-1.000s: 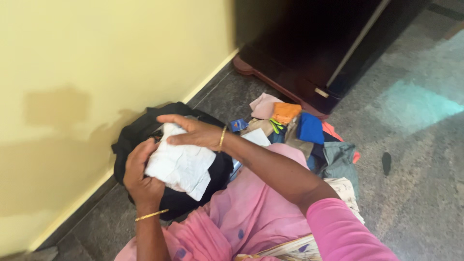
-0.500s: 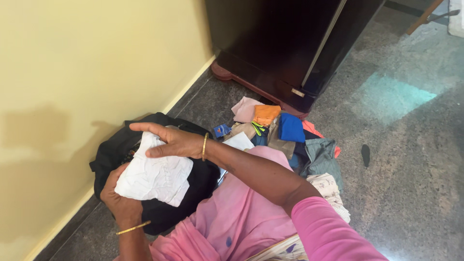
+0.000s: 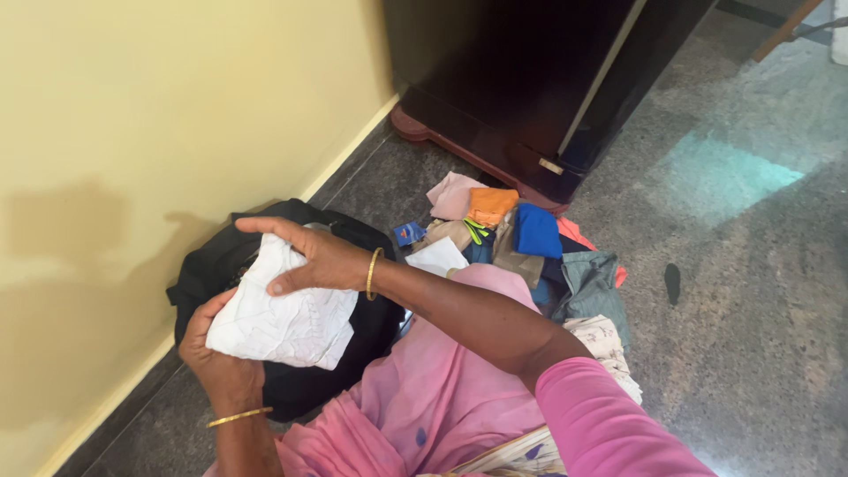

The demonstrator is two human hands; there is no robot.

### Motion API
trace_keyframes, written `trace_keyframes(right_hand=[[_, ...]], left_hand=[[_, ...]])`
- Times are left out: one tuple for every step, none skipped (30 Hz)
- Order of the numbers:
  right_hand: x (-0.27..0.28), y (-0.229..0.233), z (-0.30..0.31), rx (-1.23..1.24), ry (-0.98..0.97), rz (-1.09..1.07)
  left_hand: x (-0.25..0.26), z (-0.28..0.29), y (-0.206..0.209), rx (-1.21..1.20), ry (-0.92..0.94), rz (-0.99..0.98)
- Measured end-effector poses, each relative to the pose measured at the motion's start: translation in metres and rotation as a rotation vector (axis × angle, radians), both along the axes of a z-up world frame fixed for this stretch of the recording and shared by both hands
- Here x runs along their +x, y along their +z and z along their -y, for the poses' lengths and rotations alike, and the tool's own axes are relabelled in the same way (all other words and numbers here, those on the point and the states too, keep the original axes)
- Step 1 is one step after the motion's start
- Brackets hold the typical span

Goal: The person packs clothes into a black bag, folding and placing items including shirts and a patterned garment into the bag by hand.

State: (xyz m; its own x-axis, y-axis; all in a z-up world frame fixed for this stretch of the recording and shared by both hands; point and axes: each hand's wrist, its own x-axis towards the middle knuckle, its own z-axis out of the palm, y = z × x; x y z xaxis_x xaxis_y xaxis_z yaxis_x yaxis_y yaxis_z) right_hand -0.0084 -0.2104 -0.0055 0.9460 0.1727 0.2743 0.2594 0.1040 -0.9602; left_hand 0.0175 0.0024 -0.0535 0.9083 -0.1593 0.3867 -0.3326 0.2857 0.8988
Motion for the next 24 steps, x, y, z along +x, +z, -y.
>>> trace_keyframes(right_hand=[[-0.001,0.001,0.0,-0.07,-0.049,0.028],[-0.001,0.002,0.0,-0.141,-0.098,0.057],[0.0,0.003,-0.001,-0.139,-0.088,0.057],[-0.001,0.002,-0.002,-0.164,-0.117,0.067],[-0.002,0.002,-0.002,-0.188,-0.146,0.076],[-0.002,0.002,-0.002,-0.187,-0.143,0.075],[-0.002,0.002,-0.003,-0.212,-0.169,0.065],[-0.001,0.001,-0.005,-0.234,-0.187,0.055],[-0.001,0.0,-0.004,-0.229,-0.178,0.056],[0.0,-0.002,-0.003,-0.267,-0.226,0.124],[0.001,-0.004,-0.002,-0.303,-0.273,0.193],[0.003,-0.008,-0.004,-0.31,-0.263,0.185],[0.004,-0.012,-0.001,-0.317,-0.253,0.176],[0.005,-0.014,0.001,-0.332,-0.252,0.168],[0.006,-0.015,0.004,-0.348,-0.251,0.16],[0.01,-0.018,0.004,-0.309,-0.275,0.181],[0.01,-0.02,0.007,-0.384,-0.298,0.24],[0.01,-0.02,0.009,-0.38,-0.296,0.179],[0.009,-0.02,0.008,-0.404,-0.288,0.182],[0.004,-0.019,0.013,-0.439,-0.3,0.184],[0.004,-0.019,0.014,-0.444,-0.296,0.164],[0.003,-0.018,0.015,-0.46,-0.302,0.138],[0.003,-0.017,0.013,-0.457,-0.274,0.139],[0.003,-0.016,0.013,-0.339,-0.232,0.147]], left_hand=[[0.001,0.0,-0.002,-0.05,-0.037,-0.019],[0.001,0.0,-0.003,-0.102,-0.074,-0.038],[0.002,-0.002,-0.003,-0.101,-0.064,-0.038],[0.003,-0.003,-0.004,-0.148,-0.097,-0.09],[0.003,-0.004,-0.005,-0.196,-0.13,-0.143],[0.003,-0.003,-0.005,-0.195,-0.127,-0.143],[0.003,-0.002,-0.005,-0.203,-0.145,-0.144],[0.002,-0.004,-0.004,-0.208,-0.156,-0.144],[0.003,-0.002,-0.003,-0.204,-0.147,-0.143],[0.004,-0.002,-0.003,-0.223,-0.143,-0.193],[0.006,-0.002,-0.003,-0.243,-0.139,-0.242],[0.006,-0.003,-0.005,-0.238,-0.144,-0.235],[0.007,-0.002,-0.007,-0.232,-0.149,-0.228],[0.005,-0.003,-0.007,-0.288,-0.17,-0.276],[0.006,-0.001,-0.007,-0.265,-0.155,-0.296],[0.007,0.002,-0.01,-0.34,-0.195,-0.315],[0.005,0.002,-0.014,-0.263,-0.189,-0.21],[0.007,0.006,-0.015,-0.362,-0.236,-0.256],[0.005,0.005,-0.015,-0.399,-0.274,-0.259],[0.003,0.009,-0.016,-0.443,-0.334,-0.262],[0.003,0.009,-0.016,-0.455,-0.342,-0.269],[0.003,0.011,-0.016,-0.475,-0.363,-0.281],[0.003,0.01,-0.015,-0.478,-0.335,-0.28],[0.004,0.01,-0.013,-0.482,-0.372,-0.275]])
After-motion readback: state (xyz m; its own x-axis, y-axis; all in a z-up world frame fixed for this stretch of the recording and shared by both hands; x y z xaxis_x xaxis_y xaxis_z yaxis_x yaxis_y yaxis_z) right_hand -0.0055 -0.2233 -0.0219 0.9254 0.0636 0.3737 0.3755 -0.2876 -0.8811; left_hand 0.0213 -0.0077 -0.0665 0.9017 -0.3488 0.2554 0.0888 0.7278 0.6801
